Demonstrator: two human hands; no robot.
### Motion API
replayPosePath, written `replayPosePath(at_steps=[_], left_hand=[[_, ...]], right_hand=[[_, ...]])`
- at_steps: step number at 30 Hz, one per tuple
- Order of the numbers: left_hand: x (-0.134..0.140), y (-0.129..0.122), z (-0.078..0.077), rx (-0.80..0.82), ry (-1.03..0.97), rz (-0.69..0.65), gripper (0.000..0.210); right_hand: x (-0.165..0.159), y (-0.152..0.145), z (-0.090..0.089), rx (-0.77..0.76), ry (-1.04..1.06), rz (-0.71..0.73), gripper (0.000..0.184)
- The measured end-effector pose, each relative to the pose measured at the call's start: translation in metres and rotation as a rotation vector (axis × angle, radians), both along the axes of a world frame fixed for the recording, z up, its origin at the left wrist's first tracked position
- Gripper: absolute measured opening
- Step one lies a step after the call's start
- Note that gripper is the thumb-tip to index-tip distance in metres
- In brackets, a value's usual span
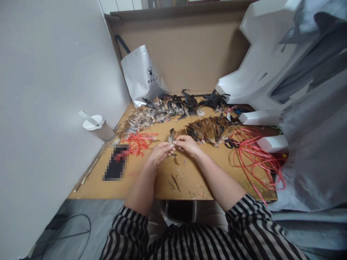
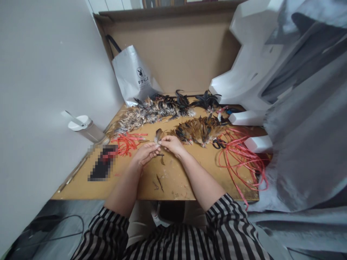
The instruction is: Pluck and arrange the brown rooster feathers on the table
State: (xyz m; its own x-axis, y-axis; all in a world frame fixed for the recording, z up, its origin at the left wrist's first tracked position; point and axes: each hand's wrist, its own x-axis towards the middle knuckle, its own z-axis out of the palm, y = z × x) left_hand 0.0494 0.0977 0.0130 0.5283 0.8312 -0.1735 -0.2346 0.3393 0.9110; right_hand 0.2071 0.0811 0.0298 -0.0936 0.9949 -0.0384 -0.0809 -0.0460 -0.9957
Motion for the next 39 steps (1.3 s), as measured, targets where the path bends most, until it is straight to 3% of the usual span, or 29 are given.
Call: replayPosePath(at_steps=[3, 7, 9, 14, 18, 20, 24, 30, 39], left_hand=[[-0.001, 0.002, 0.001, 0.0, -0.051, 0.095, 0.02], [-0.002, 0.005, 0.003, -0.032, -0.1, 0.2, 0.019], [-0.003, 0.006, 0.002, -0.048, -0.109, 0.214, 0.019], [-0.003, 0.006, 0.001, -0.069, -0.132, 0.214, 0.02], [-0.004, 0.006, 0.001, -0.061, -0.129, 0.194, 0.02], [-0.003, 0.006, 0.001, -0.058, -0.122, 0.186, 0.02], [-0.003, 0.005, 0.001, -0.052, -0.092, 0.109, 0.02], [-0.005, -0.001, 0.002, -0.029, -0.02, -0.086, 0.024], [-0.004, -0.007, 0.006, -0.018, 0.048, -0.2, 0.024]], right_hand=[[0.009, -0.001, 0.005, 0.1, -0.203, 0.06, 0.026], [0.025, -0.007, 0.013, 0.156, -0.538, 0.46, 0.019], [0.028, -0.011, 0.016, 0.154, -0.678, 0.553, 0.019], [0.014, -0.024, 0.022, 0.215, -0.979, 0.532, 0.032], [0.004, -0.028, 0.023, 0.186, -1.086, 0.501, 0.013], [0.006, -0.026, 0.024, 0.194, -1.005, 0.497, 0.006], [0.025, -0.021, 0.032, 0.173, -0.624, 0.588, 0.016], [0.046, -0.018, 0.035, 0.069, -0.242, 0.501, 0.024], [0.048, -0.008, 0.022, -0.001, 0.045, 0.342, 0.023]])
